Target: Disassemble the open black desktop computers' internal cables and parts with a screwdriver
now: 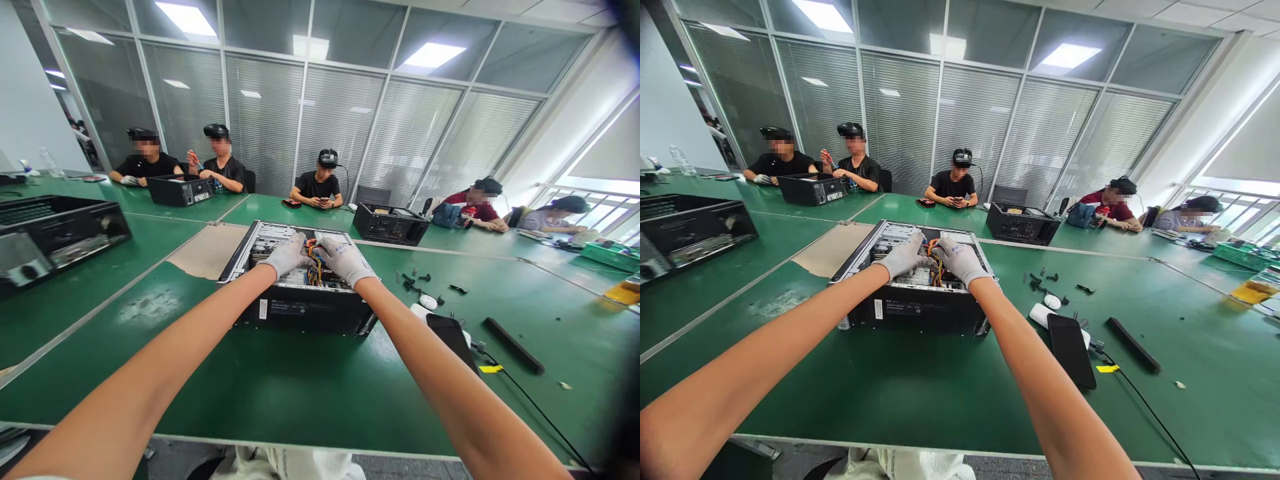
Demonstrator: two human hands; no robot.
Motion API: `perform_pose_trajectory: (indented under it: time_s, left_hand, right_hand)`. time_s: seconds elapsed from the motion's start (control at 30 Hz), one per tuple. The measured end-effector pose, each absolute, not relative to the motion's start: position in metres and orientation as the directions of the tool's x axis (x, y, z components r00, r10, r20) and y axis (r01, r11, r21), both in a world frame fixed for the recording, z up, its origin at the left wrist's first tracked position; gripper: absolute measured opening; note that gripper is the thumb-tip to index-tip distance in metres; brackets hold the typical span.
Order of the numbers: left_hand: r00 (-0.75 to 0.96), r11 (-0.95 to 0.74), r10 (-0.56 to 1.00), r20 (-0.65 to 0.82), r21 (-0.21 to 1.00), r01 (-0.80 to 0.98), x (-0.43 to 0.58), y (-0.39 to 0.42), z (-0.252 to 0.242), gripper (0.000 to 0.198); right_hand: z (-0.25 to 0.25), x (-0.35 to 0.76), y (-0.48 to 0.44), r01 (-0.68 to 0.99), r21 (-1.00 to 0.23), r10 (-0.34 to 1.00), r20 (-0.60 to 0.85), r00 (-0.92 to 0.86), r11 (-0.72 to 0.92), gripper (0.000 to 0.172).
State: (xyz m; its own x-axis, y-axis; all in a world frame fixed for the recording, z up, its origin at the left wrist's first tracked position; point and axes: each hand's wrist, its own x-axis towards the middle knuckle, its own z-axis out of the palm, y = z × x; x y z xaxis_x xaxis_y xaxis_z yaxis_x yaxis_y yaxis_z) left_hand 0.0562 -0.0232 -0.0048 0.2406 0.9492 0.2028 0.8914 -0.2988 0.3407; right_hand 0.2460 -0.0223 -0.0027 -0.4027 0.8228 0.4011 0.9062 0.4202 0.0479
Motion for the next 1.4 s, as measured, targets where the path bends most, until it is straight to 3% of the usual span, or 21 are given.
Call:
perform_pose_trajectory:
  time_s: [0.7, 0.9, 1.13, 1.4]
  left_hand:
    - [0.305, -0.378, 0.913, 0.27, 0.284, 0.881, 0.057, -0.016, -0.01, 0.071]
    - [0.328, -0.415, 0.896, 0.299, 0.299, 0.859, 0.057, -0.015, -0.01, 0.059]
    - [0.346, -0.43, 0.888, 0.302, 0.281, 0.858, 0.057, -0.018, -0.008, 0.066]
    - [0.339, -0.45, 0.878, 0.337, 0.343, 0.824, 0.061, -0.017, -0.009, 0.045]
  right_hand:
    - [-0.011, 0.246, -0.015, 0.943, 0.0, 0.863, 0.404, -0.304, 0.333, 0.032]
    - [-0.014, 0.248, -0.011, 0.944, -0.004, 0.872, 0.382, -0.305, 0.331, 0.033]
    - [-0.014, 0.249, -0.012, 0.94, 0.007, 0.861, 0.399, -0.316, 0.341, 0.034]
    - [-0.016, 0.254, -0.008, 0.931, 0.008, 0.846, 0.415, -0.335, 0.364, 0.035]
